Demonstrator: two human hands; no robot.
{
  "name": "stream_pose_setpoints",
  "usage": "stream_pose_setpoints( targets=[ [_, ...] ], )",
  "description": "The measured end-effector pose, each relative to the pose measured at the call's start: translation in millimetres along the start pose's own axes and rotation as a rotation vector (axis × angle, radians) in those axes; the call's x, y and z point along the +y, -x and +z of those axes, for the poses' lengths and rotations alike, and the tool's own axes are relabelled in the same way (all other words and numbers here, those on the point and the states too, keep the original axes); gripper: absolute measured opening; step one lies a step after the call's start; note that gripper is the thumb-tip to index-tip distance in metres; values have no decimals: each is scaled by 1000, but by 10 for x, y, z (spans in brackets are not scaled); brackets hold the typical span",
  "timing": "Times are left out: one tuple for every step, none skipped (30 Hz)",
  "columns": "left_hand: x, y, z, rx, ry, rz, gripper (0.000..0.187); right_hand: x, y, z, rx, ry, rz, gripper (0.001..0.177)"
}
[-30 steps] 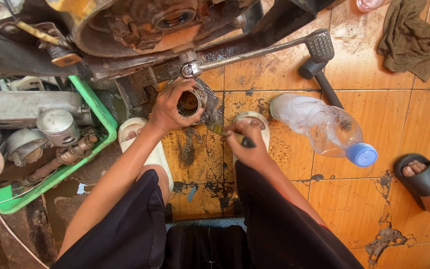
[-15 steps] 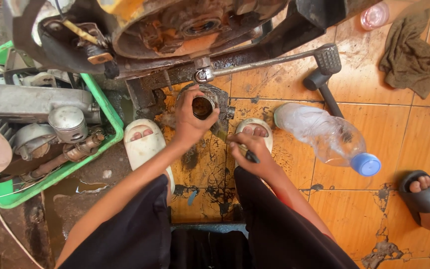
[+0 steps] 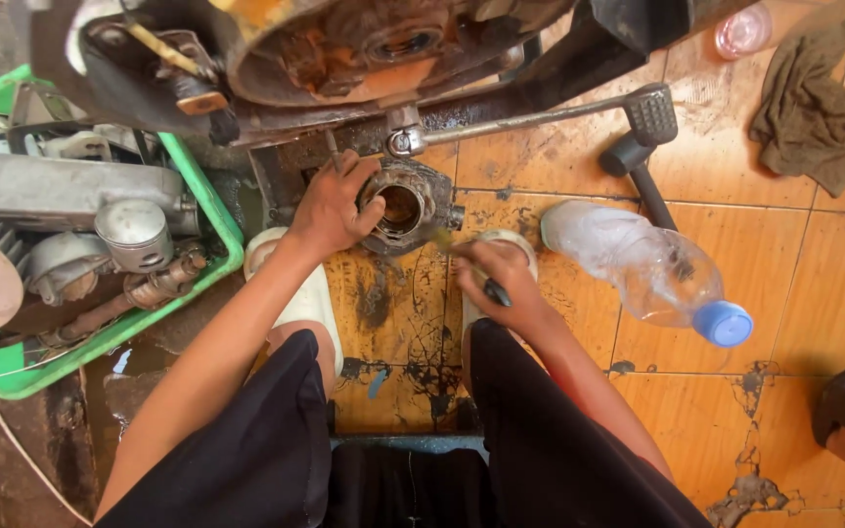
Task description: The person cleans a cylindrical engine cylinder head using a brush and water. They pour water from a plastic bottle onto the part and scrub the interior and exterior surfaces with a brush, rotating the part to access different areas.
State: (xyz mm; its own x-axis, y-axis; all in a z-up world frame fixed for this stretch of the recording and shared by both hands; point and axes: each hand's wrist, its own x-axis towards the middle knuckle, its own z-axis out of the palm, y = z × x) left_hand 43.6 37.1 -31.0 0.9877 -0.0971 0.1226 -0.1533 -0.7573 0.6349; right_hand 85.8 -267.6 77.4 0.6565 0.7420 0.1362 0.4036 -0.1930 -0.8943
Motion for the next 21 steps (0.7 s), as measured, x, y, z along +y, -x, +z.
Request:
stream_pose_setpoints(
  targets=[
    [20, -74, -67, 5, -4, -3, 56, 24, -32, -26, -3, -1, -6, 20],
    [62, -87, -117, -41, -1, 13, 54, 30, -17, -32, 61, 205, -60, 17],
    [107, -105, -162, -87, 2, 28, 53, 38, 0, -43, 125, 411, -116, 16],
    [150, -105, -220, -85, 2, 34, 53, 43, 58, 97, 129, 416, -118, 16],
    [196, -113, -279, -121, 34, 20, 55, 49, 112, 229, -30, 369, -95, 12],
    [241, -125, -337, -157, 66, 6, 57, 58, 161, 357, -188, 321, -72, 9],
    [243, -180, -362, -154, 66, 12, 57, -132, 14, 289, -185, 327, -72, 9],
    [255, -174, -386, -165, 61, -9, 56, -335, -108, 246, -206, 117, -97, 9],
    [262, -161, -414, -177, 55, -30, 56, -539, -231, 212, -226, -94, -120, 13],
    [242, -172, -459, -172, 49, -39, 56, -530, -265, 245, -233, -100, -127, 13],
    [222, -184, -507, -142, 86, -36, 49, -522, -302, 278, -200, -46, -170, 13],
    [210, -221, -532, -114, 128, -27, 43, -513, -327, 293, -163, 13, -208, 13],
    [200, -184, -581, -112, 126, -29, 43, -435, -365, 360, -165, 12, -211, 13],
    [201, -145, -612, -97, 324, -127, 46, -358, -387, 418, -186, 134, -217, 9],
    [202, -104, -644, -81, 522, -224, 51, -283, -408, 478, -208, 255, -223, 7],
    [194, -75, -637, -76, 520, -226, 51, -355, -424, 451, -210, 255, -228, 7],
    [184, -43, -634, -80, 561, -275, 58, -431, -443, 428, -259, 330, -178, 7],
    [173, 5, -640, -81, 602, -327, 65, -509, -464, 414, -311, 402, -130, 10],
    [156, 54, -623, -74, 599, -332, 65, -562, -538, 405, -316, 399, -137, 10],
    [153, 88, -576, -87, 668, -402, 76, -620, -584, 383, -293, 363, -135, 11],
    [152, 122, -525, -102, 738, -472, 87, -675, -627, 360, -271, 328, -133, 13]
  ],
)
